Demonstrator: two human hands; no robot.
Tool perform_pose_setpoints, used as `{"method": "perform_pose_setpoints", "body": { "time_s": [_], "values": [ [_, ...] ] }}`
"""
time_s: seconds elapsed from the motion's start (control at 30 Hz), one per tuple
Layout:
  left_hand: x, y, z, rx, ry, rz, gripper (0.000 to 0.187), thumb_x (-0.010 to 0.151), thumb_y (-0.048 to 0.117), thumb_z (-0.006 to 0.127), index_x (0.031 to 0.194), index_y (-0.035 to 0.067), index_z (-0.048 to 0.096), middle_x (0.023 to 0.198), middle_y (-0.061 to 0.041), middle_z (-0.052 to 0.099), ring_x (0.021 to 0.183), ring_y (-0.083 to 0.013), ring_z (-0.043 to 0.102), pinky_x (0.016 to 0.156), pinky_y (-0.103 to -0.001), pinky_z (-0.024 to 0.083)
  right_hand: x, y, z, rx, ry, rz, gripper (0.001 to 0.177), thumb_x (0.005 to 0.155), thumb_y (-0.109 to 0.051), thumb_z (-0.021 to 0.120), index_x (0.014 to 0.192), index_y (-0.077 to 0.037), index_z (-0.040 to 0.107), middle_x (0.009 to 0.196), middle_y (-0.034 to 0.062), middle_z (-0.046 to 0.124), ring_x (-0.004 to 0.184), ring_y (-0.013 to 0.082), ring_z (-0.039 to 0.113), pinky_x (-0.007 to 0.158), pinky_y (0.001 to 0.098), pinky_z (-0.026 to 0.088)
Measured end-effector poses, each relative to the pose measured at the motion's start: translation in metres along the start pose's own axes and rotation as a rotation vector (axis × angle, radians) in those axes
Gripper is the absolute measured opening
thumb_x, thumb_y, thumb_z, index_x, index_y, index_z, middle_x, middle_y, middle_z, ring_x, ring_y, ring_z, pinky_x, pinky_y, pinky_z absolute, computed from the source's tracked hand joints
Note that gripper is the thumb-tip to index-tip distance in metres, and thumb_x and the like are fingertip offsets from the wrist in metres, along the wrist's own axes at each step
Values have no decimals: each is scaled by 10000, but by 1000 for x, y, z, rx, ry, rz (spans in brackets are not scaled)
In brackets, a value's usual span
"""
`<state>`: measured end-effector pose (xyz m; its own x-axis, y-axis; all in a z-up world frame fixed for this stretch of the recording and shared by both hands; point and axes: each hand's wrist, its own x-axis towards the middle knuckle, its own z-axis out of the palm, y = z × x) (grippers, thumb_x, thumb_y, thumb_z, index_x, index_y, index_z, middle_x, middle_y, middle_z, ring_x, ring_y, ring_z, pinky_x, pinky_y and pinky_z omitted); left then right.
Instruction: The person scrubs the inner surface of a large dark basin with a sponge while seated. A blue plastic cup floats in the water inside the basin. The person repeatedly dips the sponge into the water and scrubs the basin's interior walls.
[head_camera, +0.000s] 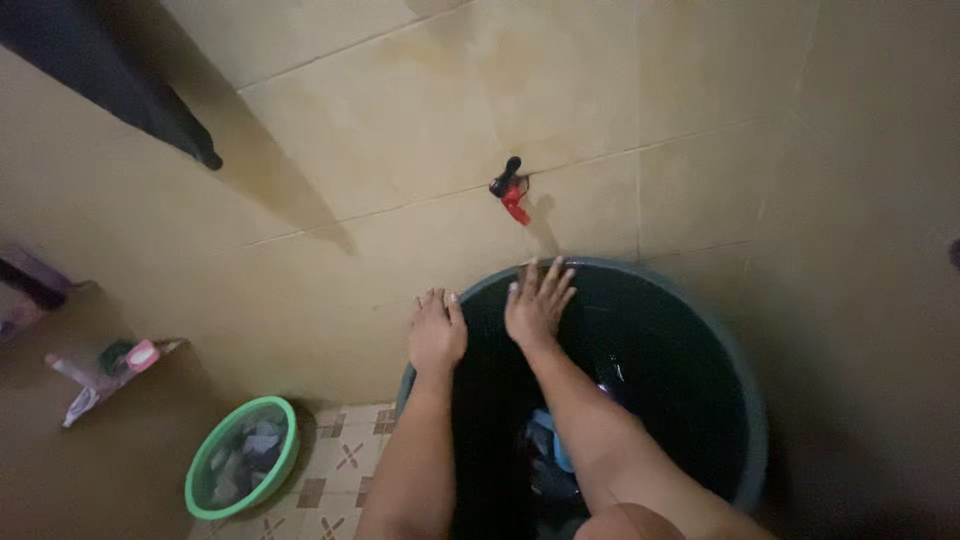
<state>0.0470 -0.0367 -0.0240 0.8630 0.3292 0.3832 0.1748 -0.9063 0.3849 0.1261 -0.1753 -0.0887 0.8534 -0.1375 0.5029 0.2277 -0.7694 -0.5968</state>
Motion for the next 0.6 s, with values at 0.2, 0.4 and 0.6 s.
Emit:
{"method": "perform_pose_setpoints", "body": {
  "time_s": [0.2,0.4,0.6],
  "values": [
    [8,6,3,69,-103,-13,618,1033,471,305,1503,102,463,1606,-112,413,1506,-382,300,1208,-482,275,-3,-3,9,-49,-179,-256,667,1021,-400,502,1568,-59,334,1630,291,211,1538,511,113,1197,704,98],
    [13,-1,6,16,-101,-43,629,1052,492,292,1515,92,439,1607,-140,366,1506,-394,247,1218,-489,247,0,-8,-12,-96,-111,-185,513,1021,-342,520,1472,-109,447,1602,227,321,1522,489,210,1181,725,167],
    [7,-4,-5,-15,-161,-49,597,1038,505,324,1477,140,498,1625,-106,387,1521,-361,304,1226,-504,286,8,0,-11,-83,-192,-98,491,1013,-304,522,1471,-131,482,1555,218,379,1479,435,305,1226,725,159]
  ]
}}
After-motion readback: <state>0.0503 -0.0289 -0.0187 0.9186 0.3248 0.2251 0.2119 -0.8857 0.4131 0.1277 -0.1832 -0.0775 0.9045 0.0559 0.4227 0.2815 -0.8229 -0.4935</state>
